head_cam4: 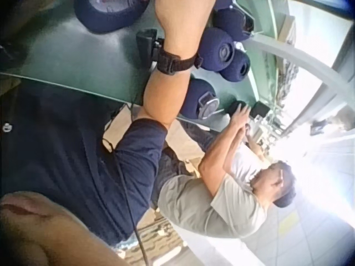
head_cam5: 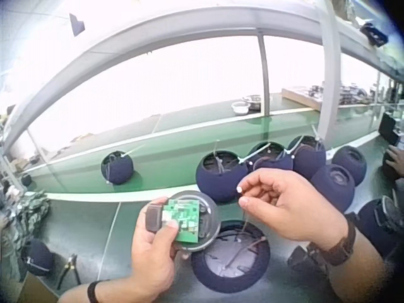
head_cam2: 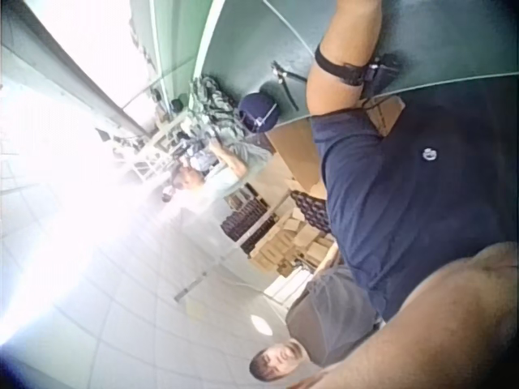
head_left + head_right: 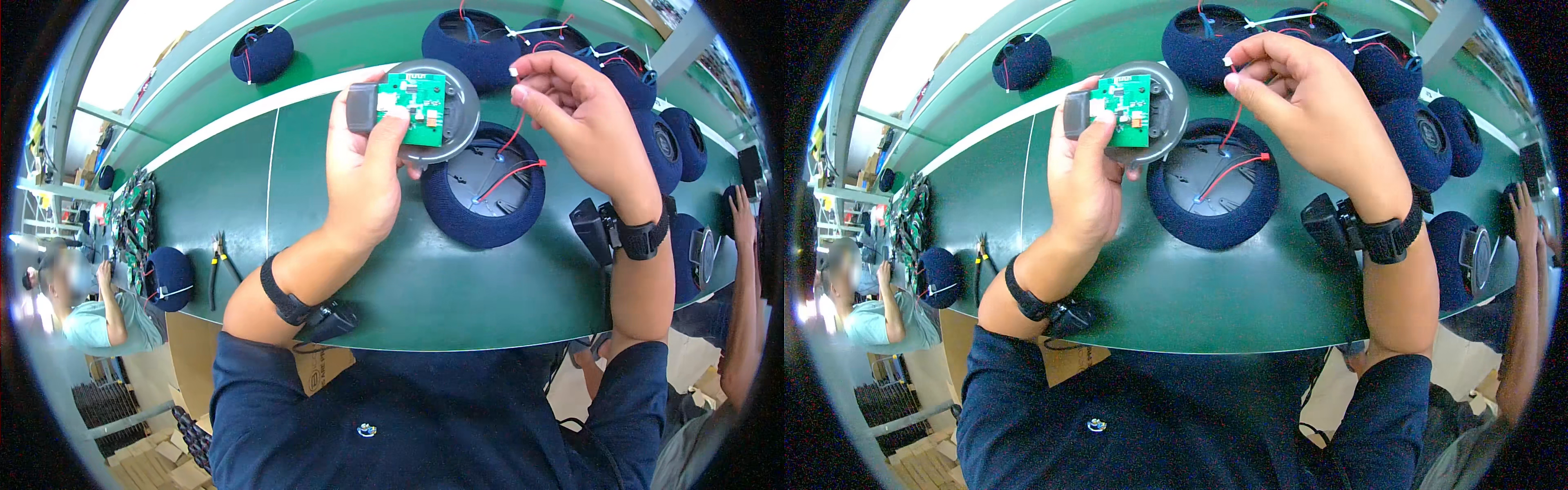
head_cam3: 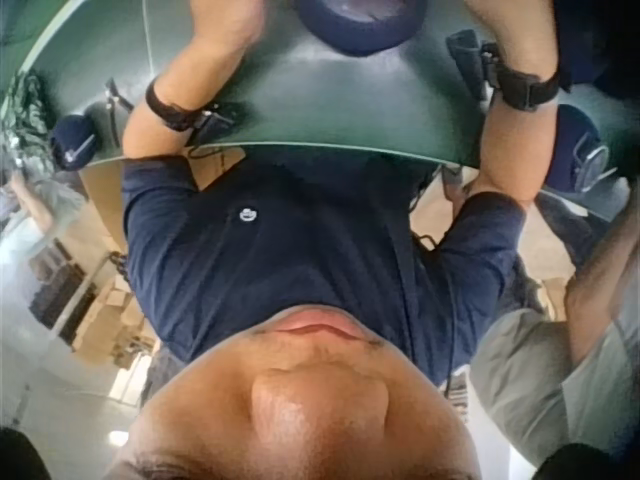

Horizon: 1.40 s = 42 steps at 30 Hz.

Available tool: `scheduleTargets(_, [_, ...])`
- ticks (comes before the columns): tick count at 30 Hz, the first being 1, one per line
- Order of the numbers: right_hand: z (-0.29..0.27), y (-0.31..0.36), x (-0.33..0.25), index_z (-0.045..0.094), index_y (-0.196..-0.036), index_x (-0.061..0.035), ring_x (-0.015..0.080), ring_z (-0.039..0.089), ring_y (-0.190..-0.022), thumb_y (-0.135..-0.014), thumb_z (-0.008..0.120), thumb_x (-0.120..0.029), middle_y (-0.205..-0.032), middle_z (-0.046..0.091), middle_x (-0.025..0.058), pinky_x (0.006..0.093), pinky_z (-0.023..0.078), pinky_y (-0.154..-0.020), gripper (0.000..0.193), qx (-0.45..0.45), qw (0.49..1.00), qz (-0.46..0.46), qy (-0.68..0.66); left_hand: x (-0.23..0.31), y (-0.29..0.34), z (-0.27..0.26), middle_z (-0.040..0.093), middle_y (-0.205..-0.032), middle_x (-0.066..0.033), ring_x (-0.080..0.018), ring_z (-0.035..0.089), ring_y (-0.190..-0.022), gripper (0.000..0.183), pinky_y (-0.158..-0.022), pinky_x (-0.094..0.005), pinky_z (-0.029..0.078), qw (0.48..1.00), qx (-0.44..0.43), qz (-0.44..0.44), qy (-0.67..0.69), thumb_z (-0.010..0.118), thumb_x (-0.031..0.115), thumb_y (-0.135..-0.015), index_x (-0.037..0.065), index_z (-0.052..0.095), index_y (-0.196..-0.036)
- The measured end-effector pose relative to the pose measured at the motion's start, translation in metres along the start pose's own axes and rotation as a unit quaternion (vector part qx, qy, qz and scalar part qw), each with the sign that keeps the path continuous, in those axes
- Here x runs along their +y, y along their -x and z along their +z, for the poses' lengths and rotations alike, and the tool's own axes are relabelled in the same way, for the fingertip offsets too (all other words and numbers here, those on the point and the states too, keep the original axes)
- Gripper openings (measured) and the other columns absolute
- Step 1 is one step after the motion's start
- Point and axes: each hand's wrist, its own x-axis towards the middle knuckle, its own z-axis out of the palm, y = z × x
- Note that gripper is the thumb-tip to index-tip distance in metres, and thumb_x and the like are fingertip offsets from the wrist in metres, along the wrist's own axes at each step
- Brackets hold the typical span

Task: Assembling blue spherical smart speakers by connecting internal components and circuit boards.

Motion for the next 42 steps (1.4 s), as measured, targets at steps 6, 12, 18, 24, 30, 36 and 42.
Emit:
scheduleTargets(6, [-0.009,0.013,-0.022,0.065,-0.106,0.0011,0.0144,0.058,-0.072,-0.088,0.075,-0.019,-0.084,0.064,0.0057,0.0299,0.050,-0.067,0.029,0.001,0.993,-0.042,0.111,-0.004,0.000,-0.001,0.066,-0.114,-0.0067,-0.0153,0.068,-0.090,0.046,-0.054,-0.0269,0.048,1.000,-0.002,0.006,-0.003,0.058,0.018,-0.102,0.008,0.042,-0.144])
scheduleTargets(12, [-0.022,0.022,-0.034,0.069,-0.092,0.0001,0.0266,0.064,-0.070,-0.085,0.074,-0.018,-0.078,0.066,0.0152,0.0372,0.051,-0.066,0.020,-0.174,0.961,-0.016,0.213,0.000,0.000,-0.002,0.066,-0.112,-0.0080,-0.0167,0.068,-0.086,0.047,-0.054,-0.0281,0.049,1.000,0.008,0.007,0.005,0.057,0.016,-0.101,0.008,0.041,-0.144])
scheduleTargets(18, [-0.010,0.020,-0.030,0.069,-0.094,0.0013,0.0287,0.067,-0.071,-0.087,0.073,-0.014,-0.079,0.068,0.0171,0.0359,0.053,-0.068,0.017,-0.185,0.969,-0.037,0.162,0.000,0.003,0.003,0.066,-0.111,-0.0108,-0.0168,0.068,-0.081,0.046,-0.050,-0.0271,0.050,1.000,0.010,0.022,-0.005,0.056,0.016,-0.101,0.007,0.040,-0.144])
scheduleTargets(24, [0.020,0.024,-0.035,0.067,-0.095,0.0030,0.0070,0.059,-0.073,-0.090,0.071,-0.007,-0.077,0.064,0.0013,0.0253,0.050,-0.068,0.011,-0.128,0.990,0.037,-0.041,0.008,0.011,0.007,0.065,-0.110,-0.0119,-0.0143,0.065,-0.072,0.048,-0.047,-0.0255,0.050,0.996,-0.005,0.074,-0.051,0.059,0.014,-0.100,0.004,0.039,-0.143])
scheduleTargets(30, [0.034,0.028,-0.033,0.067,-0.100,-0.0004,0.0041,0.061,-0.078,-0.091,0.073,-0.005,-0.085,0.068,0.0000,0.0207,0.050,-0.069,0.012,-0.086,0.967,0.104,-0.218,0.010,0.010,0.005,0.064,-0.110,-0.0115,-0.0142,0.065,-0.072,0.049,-0.047,-0.0254,0.050,0.996,0.005,0.076,-0.048,0.060,0.015,-0.100,0.005,0.039,-0.143])
scheduleTargets(36, [0.038,0.028,-0.033,0.069,-0.104,0.0006,0.0035,0.062,-0.082,-0.090,0.075,-0.006,-0.090,0.070,0.0002,0.0202,0.051,-0.072,0.016,-0.086,0.971,0.116,-0.193,0.008,0.013,0.005,0.064,-0.110,-0.0121,-0.0150,0.065,-0.074,0.048,-0.047,-0.0258,0.050,0.996,0.006,0.076,-0.045,0.058,0.015,-0.102,0.007,0.037,-0.144])
scheduleTargets(42, [0.039,0.032,-0.031,0.071,-0.104,0.0009,0.0026,0.060,-0.080,-0.090,0.074,-0.007,-0.090,0.068,-0.0018,0.0189,0.050,-0.072,0.016,-0.071,0.975,0.095,-0.187,0.007,0.016,0.009,0.065,-0.111,-0.0136,-0.0162,0.066,-0.076,0.048,-0.048,-0.0260,0.050,0.997,0.009,0.067,-0.040,0.056,0.015,-0.103,0.007,0.036,-0.145])
